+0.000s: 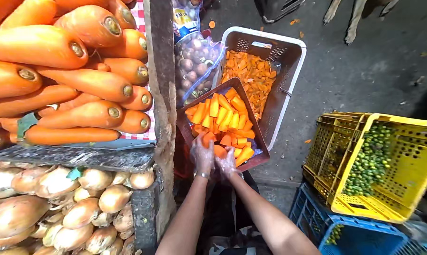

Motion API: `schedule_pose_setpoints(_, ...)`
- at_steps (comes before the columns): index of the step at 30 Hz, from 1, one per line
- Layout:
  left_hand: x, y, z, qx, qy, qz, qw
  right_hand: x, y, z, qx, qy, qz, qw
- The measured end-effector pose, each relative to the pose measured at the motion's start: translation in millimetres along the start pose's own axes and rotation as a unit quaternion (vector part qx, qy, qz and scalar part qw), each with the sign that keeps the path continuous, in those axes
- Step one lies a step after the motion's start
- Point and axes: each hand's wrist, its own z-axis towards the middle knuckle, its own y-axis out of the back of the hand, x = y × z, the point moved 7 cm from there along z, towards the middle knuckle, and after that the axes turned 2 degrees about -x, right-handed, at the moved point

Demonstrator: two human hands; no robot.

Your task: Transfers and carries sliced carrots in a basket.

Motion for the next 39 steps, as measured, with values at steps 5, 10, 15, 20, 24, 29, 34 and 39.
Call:
schedule_pose_setpoints(5,52,-55,-55,0.125,0.188,-0.422,0.878,13,24,-55,0.080,0.242,-0.097,0.962)
schedule_pose_setpoints(10,80,-60,-54,0.165,0.243,-0.480,0.827,96,76,-4,0.046,0.297,-0.258,0.918)
schedule_pose_setpoints(15,104,-58,-59,0.158,0.246,-0.439,0.850,155,93,77,-0.061,0.210,-0.378,0.900)
schedule_pose_setpoints(20,104,-60,-61,0.189,0.222,-0.392,0.873,150,80,95,-0.053,0.221,-0.426,0.876)
schedule_pose_setpoints(24,81,-71,-41,0.258,0.061,-0.194,0.944,151,81,104,-0.022,0.212,-0.449,0.868)
schedule_pose_setpoints(29,56,-99,-15,0.311,0.031,-0.019,0.950,149,91,83,-0.033,0.253,-0.332,0.908)
schedule_pose_setpoints(34,58,-126,-8,0.334,0.055,-0.059,0.939,50,109,43,0.073,0.039,-0.315,0.945)
schedule_pose_setpoints(39,68,-127,-17,0.317,0.057,-0.154,0.934,-5,84,40,0.148,-0.041,-0.417,0.896)
